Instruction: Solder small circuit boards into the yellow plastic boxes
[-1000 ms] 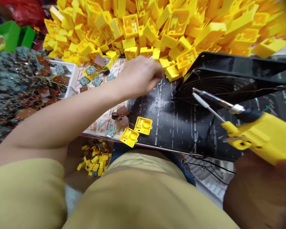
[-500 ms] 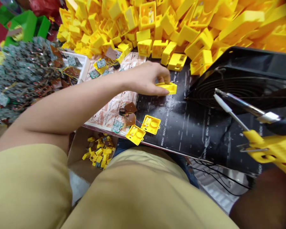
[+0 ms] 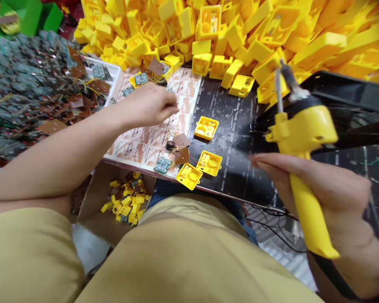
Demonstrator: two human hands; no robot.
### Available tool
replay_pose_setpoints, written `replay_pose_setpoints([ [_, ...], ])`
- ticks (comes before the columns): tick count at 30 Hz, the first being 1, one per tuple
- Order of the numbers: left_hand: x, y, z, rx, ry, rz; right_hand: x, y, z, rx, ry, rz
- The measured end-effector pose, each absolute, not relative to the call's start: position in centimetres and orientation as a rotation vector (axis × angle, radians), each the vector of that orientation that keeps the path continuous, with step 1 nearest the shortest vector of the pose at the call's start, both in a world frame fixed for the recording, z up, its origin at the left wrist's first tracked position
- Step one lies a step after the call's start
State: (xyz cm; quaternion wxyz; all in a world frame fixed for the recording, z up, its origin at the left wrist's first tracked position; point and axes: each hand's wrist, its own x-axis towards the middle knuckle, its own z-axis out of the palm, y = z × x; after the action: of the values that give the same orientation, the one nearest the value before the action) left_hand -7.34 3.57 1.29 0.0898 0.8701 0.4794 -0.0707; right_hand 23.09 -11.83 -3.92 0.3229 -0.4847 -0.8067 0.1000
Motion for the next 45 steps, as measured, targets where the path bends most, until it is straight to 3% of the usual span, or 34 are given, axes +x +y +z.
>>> replay_pose_setpoints([
  [6, -11.4, 1.5, 0.6, 2.469, 1.365, -0.49, 18.6, -4.5, -3.7, -1.159, -2.341, 0.271],
  [10, -10.9, 0.2, -0.3, 2.526, 1.295, -0.353, 17.7, -1.9, -5.1, -1.275, -2.36, 0.239],
  [14, -9.7, 0.3, -1.2, 2.682, 1.089, -0.332, 17.9, -2.7, -4.9, -1.422, -2.265, 0.15],
  [18, -9.1, 1.2, -1.2, 2.696, 1.097, -0.353, 18.2, -3.7, -3.1, -1.297, -2.367, 0.244],
  [26, -10.0, 0.4, 1.0, 2.368, 1.169, -0.15, 17.6, 0.8, -3.7, -1.366, -2.535, 0.246],
  [34, -13.4, 0.0, 0.7, 1.852, 0.892, -0.123, 15.7, -2.4, -3.6, -1.447, -2.446, 0.132],
  [41, -11.2, -2.0, 0.6, 2.384, 1.143, -0.108, 16.2, -1.5, -3.9, -1.142, -2.574, 0.489],
  [45, -10.4, -2.5, 0.8, 2.597, 1.138, -0.078, 15.4, -2.1, -5.2, -1.267, -2.475, 0.373],
])
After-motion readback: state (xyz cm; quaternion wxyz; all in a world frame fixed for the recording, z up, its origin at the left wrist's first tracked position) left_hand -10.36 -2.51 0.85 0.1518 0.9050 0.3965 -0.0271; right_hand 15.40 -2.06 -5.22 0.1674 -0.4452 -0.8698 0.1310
